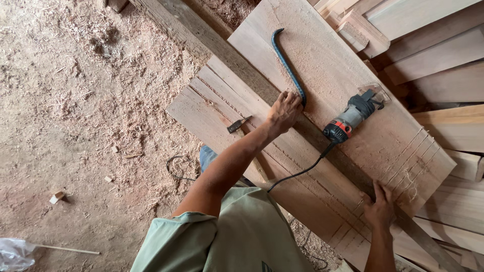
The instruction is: The person uses a handheld router to cut a groove along a wooden plank clamped to a workbench. They repeatedly adjust the clamp and hammer the wood into place between routing passes.
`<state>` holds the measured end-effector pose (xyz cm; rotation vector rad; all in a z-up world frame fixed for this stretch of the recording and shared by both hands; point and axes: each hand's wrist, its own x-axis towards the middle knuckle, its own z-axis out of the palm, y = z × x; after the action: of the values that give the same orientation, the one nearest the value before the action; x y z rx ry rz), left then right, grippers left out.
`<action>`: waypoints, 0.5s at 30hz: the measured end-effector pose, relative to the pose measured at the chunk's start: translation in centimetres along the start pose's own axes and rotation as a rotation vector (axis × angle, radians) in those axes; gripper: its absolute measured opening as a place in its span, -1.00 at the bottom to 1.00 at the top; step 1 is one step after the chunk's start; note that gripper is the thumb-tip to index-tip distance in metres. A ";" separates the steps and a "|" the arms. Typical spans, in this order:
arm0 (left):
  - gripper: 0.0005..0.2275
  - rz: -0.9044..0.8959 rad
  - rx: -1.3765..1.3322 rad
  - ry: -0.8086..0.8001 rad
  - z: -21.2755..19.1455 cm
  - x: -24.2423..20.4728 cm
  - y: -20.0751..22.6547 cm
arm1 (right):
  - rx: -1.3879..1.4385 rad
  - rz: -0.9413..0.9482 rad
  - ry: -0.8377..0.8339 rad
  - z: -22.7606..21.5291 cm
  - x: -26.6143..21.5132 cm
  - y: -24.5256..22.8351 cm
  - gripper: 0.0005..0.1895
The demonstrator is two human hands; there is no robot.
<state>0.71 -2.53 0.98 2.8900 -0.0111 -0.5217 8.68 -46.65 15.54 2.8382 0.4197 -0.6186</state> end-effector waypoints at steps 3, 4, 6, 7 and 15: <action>-0.48 -0.013 -0.034 0.040 0.4 -0.2 -0.1 | -0.006 0.024 -0.016 0.0 0.2 -0.1 -0.25; -0.50 -0.010 -0.043 0.043 0.6 -0.1 0.0 | -0.002 0.010 -0.007 0.0 0.1 0.0 -0.25; -0.54 -0.006 -0.063 0.048 1.0 -0.1 -0.1 | 0.003 -0.015 0.013 0.0 0.1 0.0 -0.25; -0.55 -0.007 -0.081 0.067 1.1 -0.1 -0.1 | 0.004 -0.026 0.024 0.1 0.0 0.0 -0.25; -0.56 0.025 0.006 0.084 1.4 0.2 -0.5 | -0.008 -0.001 0.007 0.1 0.4 -0.1 -0.25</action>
<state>0.40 -2.34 -0.49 2.9111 -0.0359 -0.3968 8.97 -46.52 15.30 2.8334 0.4246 -0.6055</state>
